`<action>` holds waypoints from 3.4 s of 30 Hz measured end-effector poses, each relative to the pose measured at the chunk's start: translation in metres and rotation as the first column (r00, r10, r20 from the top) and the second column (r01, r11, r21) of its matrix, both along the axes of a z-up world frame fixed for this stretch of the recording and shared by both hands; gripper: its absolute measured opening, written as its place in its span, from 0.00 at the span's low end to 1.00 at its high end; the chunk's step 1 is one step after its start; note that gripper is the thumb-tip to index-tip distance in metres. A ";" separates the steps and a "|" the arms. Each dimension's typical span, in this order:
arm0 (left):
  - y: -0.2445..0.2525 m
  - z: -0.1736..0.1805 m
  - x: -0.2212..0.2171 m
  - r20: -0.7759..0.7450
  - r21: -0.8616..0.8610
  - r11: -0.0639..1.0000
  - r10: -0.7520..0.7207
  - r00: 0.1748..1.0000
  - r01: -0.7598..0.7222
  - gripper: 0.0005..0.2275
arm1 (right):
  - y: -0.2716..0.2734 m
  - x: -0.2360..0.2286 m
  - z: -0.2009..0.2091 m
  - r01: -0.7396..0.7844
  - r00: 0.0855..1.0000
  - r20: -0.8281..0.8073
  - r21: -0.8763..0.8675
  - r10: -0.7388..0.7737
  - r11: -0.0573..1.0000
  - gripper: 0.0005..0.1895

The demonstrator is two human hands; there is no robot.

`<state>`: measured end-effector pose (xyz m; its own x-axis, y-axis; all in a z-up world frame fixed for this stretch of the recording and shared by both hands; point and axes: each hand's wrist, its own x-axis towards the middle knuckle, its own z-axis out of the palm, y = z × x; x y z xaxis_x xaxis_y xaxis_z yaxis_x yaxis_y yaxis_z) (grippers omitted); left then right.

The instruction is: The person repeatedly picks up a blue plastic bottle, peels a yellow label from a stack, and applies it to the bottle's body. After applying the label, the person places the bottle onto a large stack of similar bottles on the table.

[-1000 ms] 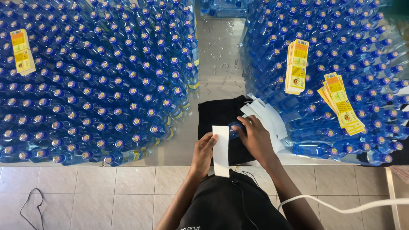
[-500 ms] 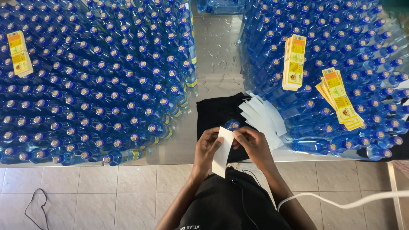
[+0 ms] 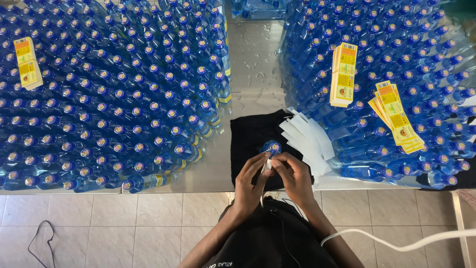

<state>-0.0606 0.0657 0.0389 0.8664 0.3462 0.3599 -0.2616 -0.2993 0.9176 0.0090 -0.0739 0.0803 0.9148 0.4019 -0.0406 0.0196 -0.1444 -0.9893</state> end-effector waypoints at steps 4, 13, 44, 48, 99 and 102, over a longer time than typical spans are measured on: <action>0.001 0.015 -0.001 0.002 -0.115 0.993 -0.005 1.000 0.005 0.12 | 0.006 -0.004 0.005 0.012 0.988 0.155 -0.023 -0.008 1.000 0.09; 0.006 0.028 0.000 0.002 -0.196 0.980 0.035 0.999 -0.034 0.09 | 0.015 -0.008 0.017 0.052 0.960 0.277 -0.057 -0.035 0.997 0.08; 0.008 0.022 0.002 -0.018 -0.322 0.946 0.038 0.999 -0.042 0.06 | 0.006 -0.011 0.008 0.098 0.701 0.697 -0.303 0.150 0.948 0.05; 0.009 0.022 0.001 -0.020 -0.358 0.933 0.042 0.999 -0.046 0.06 | 0.009 -0.011 0.011 0.090 0.696 0.700 -0.305 0.159 0.948 0.05; 0.034 -0.015 -0.002 -0.240 -0.637 0.768 -0.112 0.964 -0.069 0.12 | -0.044 0.004 -0.029 0.520 0.457 0.862 -0.061 -0.218 0.852 0.32; 0.027 -0.008 0.000 -0.199 -0.629 0.777 -0.195 0.960 0.027 0.13 | -0.023 -0.001 -0.008 0.266 0.466 0.882 -0.215 0.070 0.940 0.28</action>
